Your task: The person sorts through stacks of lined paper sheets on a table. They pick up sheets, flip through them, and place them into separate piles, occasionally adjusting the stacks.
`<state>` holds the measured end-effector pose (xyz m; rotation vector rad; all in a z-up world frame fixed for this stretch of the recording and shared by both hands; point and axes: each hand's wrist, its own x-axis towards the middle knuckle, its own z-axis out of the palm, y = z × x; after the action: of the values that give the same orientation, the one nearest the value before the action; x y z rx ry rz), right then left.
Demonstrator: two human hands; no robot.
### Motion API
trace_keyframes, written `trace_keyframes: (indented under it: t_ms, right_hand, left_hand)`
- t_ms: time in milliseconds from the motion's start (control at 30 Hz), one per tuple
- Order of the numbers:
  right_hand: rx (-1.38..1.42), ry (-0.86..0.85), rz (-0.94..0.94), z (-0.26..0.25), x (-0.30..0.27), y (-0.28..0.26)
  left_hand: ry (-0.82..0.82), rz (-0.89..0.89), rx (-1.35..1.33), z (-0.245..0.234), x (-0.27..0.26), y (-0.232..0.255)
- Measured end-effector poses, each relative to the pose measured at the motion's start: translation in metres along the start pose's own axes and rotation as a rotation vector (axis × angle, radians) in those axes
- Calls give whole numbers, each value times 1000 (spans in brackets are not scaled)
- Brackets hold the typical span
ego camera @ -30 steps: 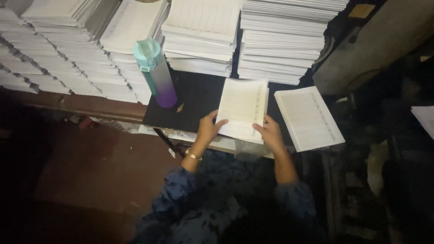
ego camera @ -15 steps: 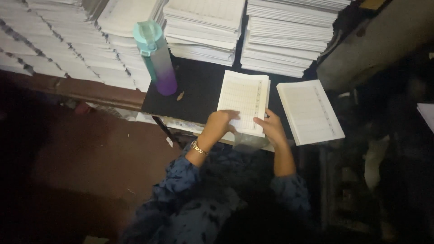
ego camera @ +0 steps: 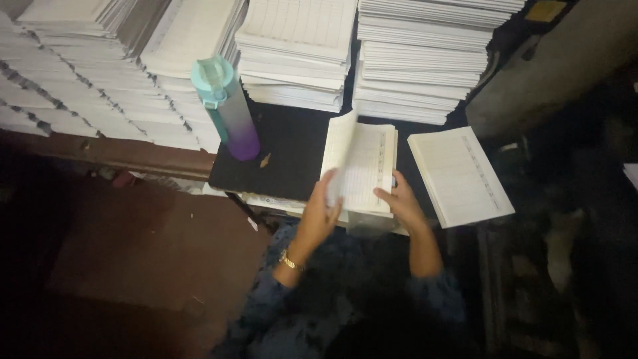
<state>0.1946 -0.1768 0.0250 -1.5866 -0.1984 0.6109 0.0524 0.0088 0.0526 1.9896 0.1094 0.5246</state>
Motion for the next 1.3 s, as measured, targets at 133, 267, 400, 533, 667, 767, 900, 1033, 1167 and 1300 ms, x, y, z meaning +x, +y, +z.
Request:
trace_keyframes:
  t_ms: [133, 267, 400, 533, 667, 767, 900, 1033, 1167, 1300]
  right_hand:
    - [15, -79, -76, 6, -6, -22]
    - [255, -23, -3, -12, -10, -38]
    - [354, 114, -49, -41, -48, -63]
    - [237, 198, -142, -78, -78, -59]
    - [286, 198, -184, -87, -62, -52]
    - [263, 108, -215, -54, -52, -38]
    - [209, -24, -208, -5, -15, -14]
    - [196, -24, -195, -18, 16, 51]
    - [129, -60, -138, -9, -9, 15]
    - [176, -82, -29, -8, -13, 0]
  left_hand:
    - [84, 82, 105, 20, 0, -49]
    - [387, -188, -218, 54, -13, -174]
    - [429, -151, -163, 48, -22, -166]
    - [76, 288, -99, 0, 2, -47]
    - [-239, 265, 353, 14, 6, -64]
    - [-244, 135, 185, 1, -6, -33]
    - [-223, -34, -48, -31, 6, 11]
    - [-218, 54, 182, -5, 13, -50]
    - [-312, -43, 412, 0, 22, -56]
    - [-281, -39, 394, 9, 31, -81]
